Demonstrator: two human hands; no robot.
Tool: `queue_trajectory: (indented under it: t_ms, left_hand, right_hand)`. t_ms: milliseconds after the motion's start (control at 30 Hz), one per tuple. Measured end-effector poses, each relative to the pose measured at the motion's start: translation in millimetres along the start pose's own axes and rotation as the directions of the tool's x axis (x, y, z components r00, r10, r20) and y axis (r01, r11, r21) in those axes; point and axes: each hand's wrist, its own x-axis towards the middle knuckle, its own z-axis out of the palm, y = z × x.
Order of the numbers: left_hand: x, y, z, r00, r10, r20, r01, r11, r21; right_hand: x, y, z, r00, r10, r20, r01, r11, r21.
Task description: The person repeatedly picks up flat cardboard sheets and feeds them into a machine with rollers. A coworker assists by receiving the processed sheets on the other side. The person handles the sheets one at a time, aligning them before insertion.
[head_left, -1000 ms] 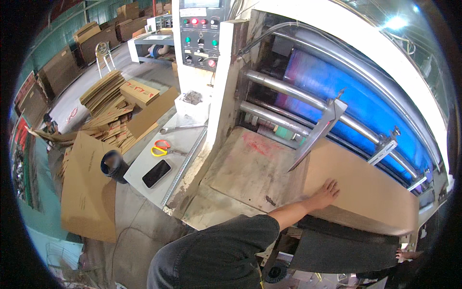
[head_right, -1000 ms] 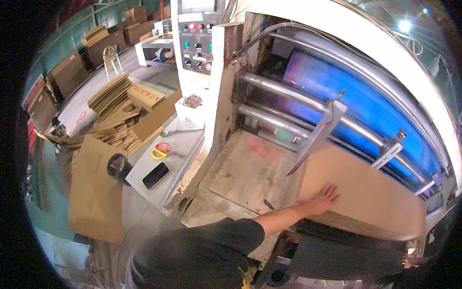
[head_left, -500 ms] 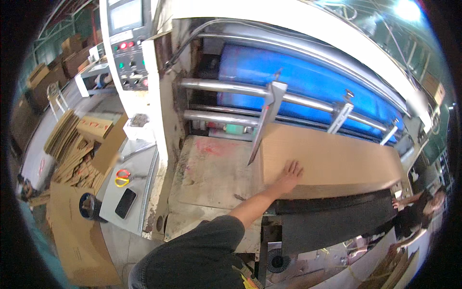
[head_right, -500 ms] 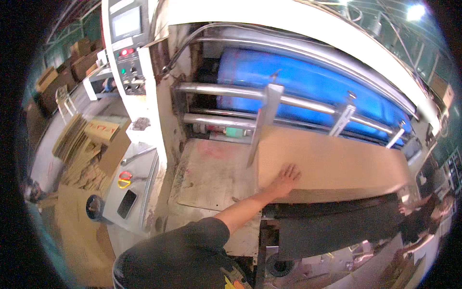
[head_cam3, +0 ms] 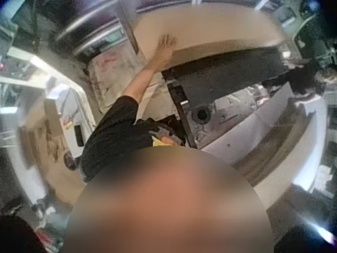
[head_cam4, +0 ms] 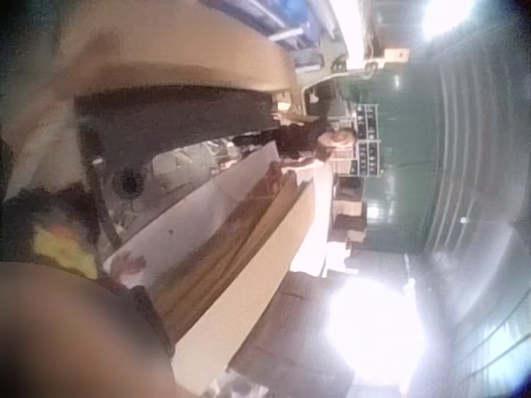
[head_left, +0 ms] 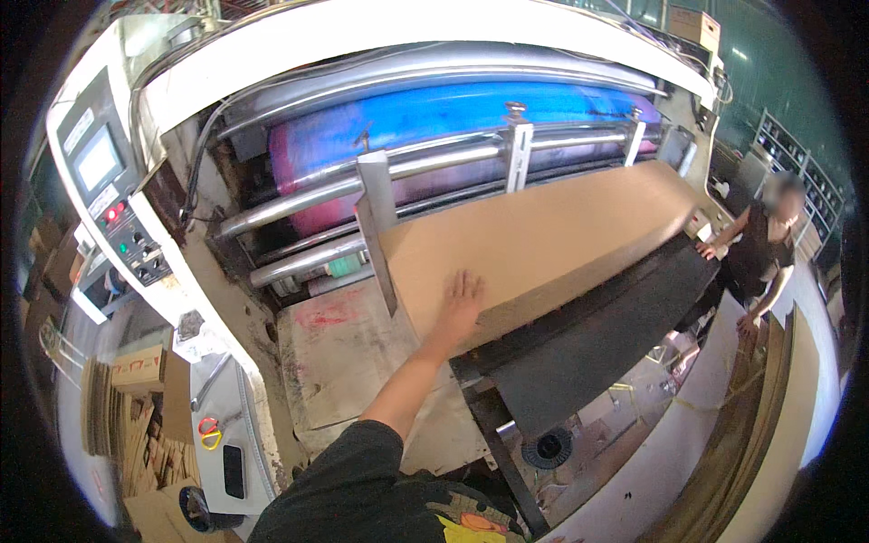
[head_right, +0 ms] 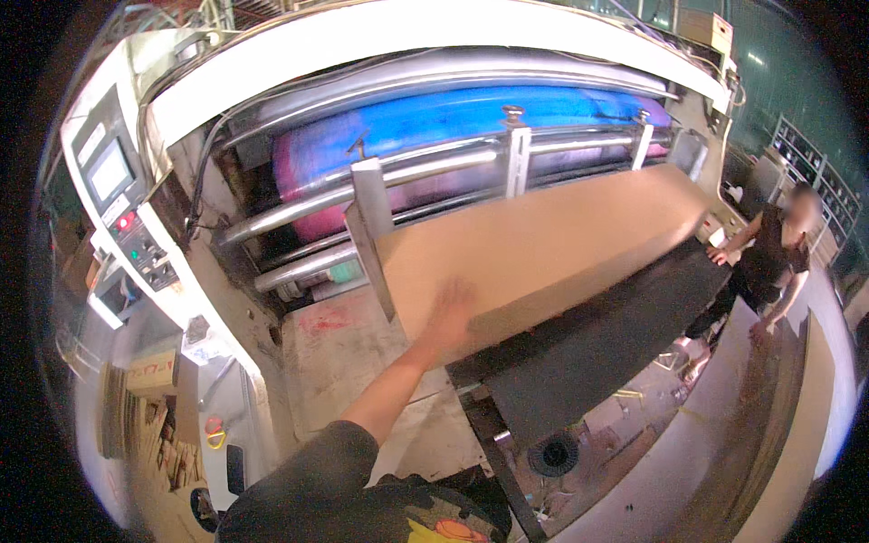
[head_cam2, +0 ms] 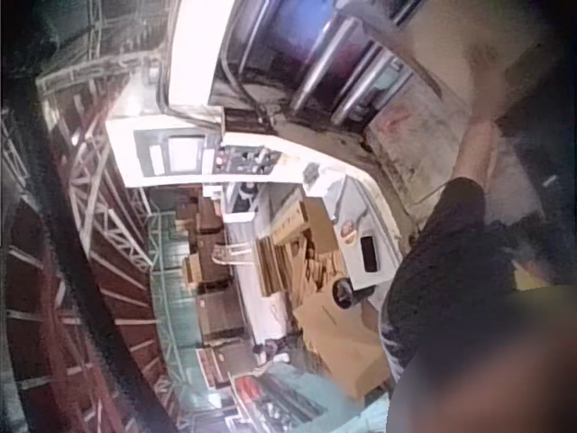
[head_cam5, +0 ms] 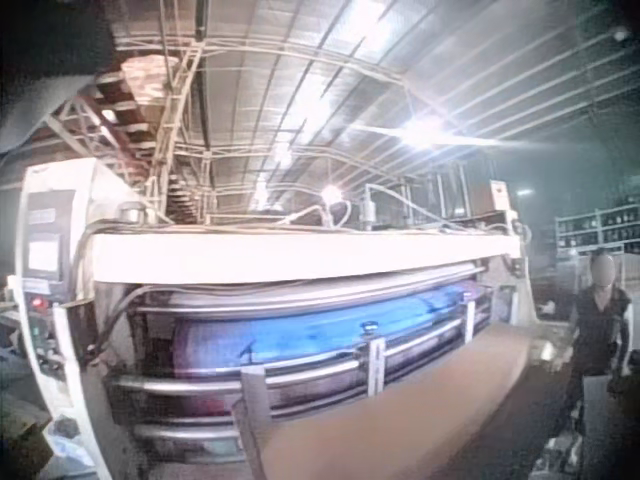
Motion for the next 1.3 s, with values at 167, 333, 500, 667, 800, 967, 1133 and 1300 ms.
queue_trajectory:
  t_ms: [167,333,500,667,800,967,1133,1300]
  left_hand:
    - [2.3,0.0,-8.2,0.995,-0.024,0.092,0.020,0.999,0.046]
    - [1.1,4.5,-19.2,0.995,-0.009,0.098,0.003,0.998,0.060]
    - [-2.1,5.9,-15.2,0.998,0.003,0.061,-0.004,1.000,0.014]
    - [-4.9,2.7,-5.7,1.000,0.009,-0.004,-0.009,0.996,0.086]
    - [0.9,-0.6,-4.0,0.997,-0.017,0.075,0.012,0.998,0.062]
    - [4.0,0.9,-8.3,0.995,-0.014,0.094,0.013,1.000,0.018]
    - [-0.7,3.8,-14.4,0.997,0.012,0.081,-0.015,0.999,0.032]
    - [0.3,3.8,-21.7,0.994,0.002,0.107,-0.003,1.000,0.006]
  right_hand:
    - [-13.5,4.8,-1.3,1.000,0.003,0.010,-0.003,1.000,0.008]
    - [-17.1,2.8,2.7,0.999,-0.009,-0.046,0.012,0.999,0.050]
    - [-22.8,3.8,2.5,0.999,-0.015,-0.044,0.017,0.999,0.030]
    - [-34.8,17.0,0.1,0.995,-0.095,-0.009,0.095,0.995,-0.027]
    - [-45.8,17.1,2.4,0.992,-0.129,0.010,0.129,0.990,-0.051]
    - [-62.6,43.4,-0.8,0.994,-0.097,0.051,0.100,0.993,-0.062]
    - [-65.7,76.8,-1.9,0.946,0.001,0.323,-0.013,0.999,0.035]
    - [-55.6,42.5,8.9,0.767,0.417,0.489,-0.509,0.858,0.067]
